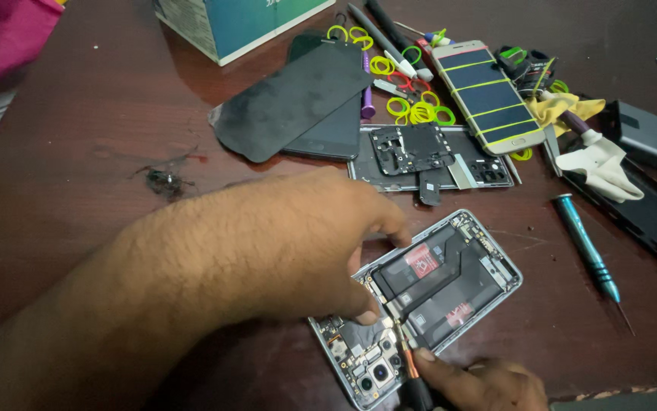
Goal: The person disassembles a smartphone by removing the back cover and using a screwdriver to loosen screws around the battery. They then lift and disconnect the battery from the motherboard, handling internal components with care.
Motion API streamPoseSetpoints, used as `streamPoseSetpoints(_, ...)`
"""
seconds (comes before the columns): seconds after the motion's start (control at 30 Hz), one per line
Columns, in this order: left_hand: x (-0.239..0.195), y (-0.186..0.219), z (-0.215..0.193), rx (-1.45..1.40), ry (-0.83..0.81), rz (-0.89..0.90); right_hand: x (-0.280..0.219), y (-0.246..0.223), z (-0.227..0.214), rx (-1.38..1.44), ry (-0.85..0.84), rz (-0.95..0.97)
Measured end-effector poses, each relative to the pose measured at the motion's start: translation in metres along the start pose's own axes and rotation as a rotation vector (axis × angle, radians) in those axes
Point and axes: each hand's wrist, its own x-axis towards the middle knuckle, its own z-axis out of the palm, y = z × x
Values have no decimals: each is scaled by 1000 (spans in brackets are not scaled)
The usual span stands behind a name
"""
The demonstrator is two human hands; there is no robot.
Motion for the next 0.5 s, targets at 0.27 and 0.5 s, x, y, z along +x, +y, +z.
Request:
streamPoseSetpoints(0.27, 0, -3, 2, -44, -13, -16, 16, 2, -7, 65, -202, -4)
streamPoseSetpoints(0.5, -1, -6, 1, -36, -2, 58, 41, -23, -25, 435, 198, -131)
